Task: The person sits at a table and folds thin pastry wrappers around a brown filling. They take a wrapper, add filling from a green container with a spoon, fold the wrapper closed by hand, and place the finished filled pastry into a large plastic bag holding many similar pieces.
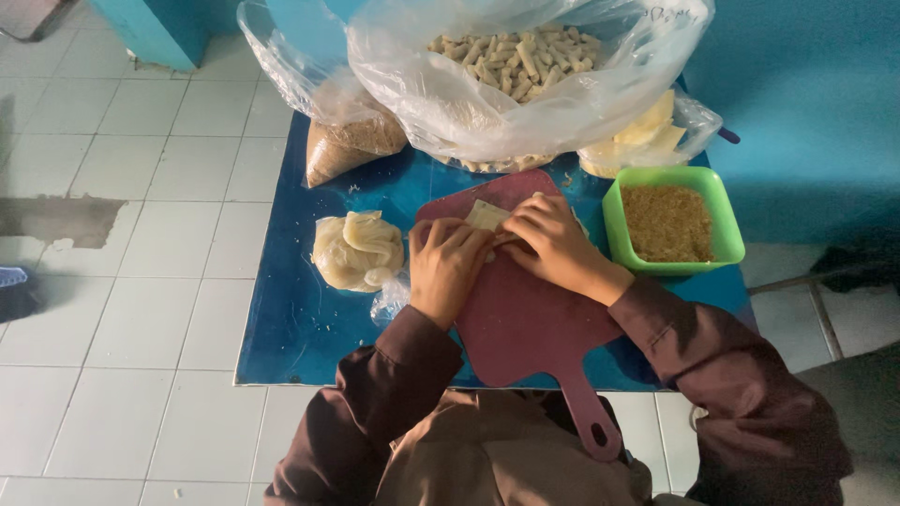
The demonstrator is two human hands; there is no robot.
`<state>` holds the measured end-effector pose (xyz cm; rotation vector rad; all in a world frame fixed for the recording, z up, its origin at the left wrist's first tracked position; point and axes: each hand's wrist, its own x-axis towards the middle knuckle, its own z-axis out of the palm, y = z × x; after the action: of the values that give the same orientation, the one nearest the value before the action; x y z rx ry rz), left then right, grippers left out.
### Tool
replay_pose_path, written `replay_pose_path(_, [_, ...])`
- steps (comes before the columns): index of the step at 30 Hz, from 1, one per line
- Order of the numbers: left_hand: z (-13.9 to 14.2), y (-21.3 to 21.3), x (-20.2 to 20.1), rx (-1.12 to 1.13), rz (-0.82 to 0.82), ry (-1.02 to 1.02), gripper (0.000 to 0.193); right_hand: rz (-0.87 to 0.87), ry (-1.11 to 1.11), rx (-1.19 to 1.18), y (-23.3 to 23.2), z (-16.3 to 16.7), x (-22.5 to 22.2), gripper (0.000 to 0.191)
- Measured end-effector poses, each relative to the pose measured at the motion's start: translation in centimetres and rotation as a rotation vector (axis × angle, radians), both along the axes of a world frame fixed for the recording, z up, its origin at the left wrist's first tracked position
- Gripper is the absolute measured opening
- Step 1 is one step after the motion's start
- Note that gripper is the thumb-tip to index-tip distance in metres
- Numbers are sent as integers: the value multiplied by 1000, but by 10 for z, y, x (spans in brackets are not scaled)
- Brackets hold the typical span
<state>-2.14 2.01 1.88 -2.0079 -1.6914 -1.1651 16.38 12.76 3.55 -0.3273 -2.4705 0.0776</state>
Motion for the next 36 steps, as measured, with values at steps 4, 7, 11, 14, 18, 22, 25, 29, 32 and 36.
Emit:
replay_pose_path(4, [-1,-1,-1,-5,-10,-2,12,-23,-14,56,0,0,0,25])
replay_pose_path(7, [-1,-1,-2,1,-10,-3,14,-3,-17,26,-2,1,3,21])
replay_pose_path(11, [-2,0,0,1,-9,-23,13,7,-33,52,-7,4,6,22])
replay_pose_path(14, [-2,0,0,-23,-13,-48,12,3,-49,72,-11,5,9,20])
replay_pose_path(18, [-1,1,2,-13,3,-55,9,34,-29,37,-11,5,14,18])
replay_pose_path(22, [-1,0,3,-19,5,-36,11,17,-62,-27,-7,4,16,16])
replay_pose_path(25, [-1,0,2,-24,5,-19,11,-9,-46,-104,-6,5,19,16])
replay_pose_path(29, [-2,2,2,-23,8,-5,10,-5,5,-46,-1,4,13,17])
replay_pose_path(32, [-2,2,1,-27,16,6,11,20,2,-3,4,3,3,18])
replay_pose_path(36, [-1,2,2,-61,27,-43,13,27,-41,32,3,4,1,18])
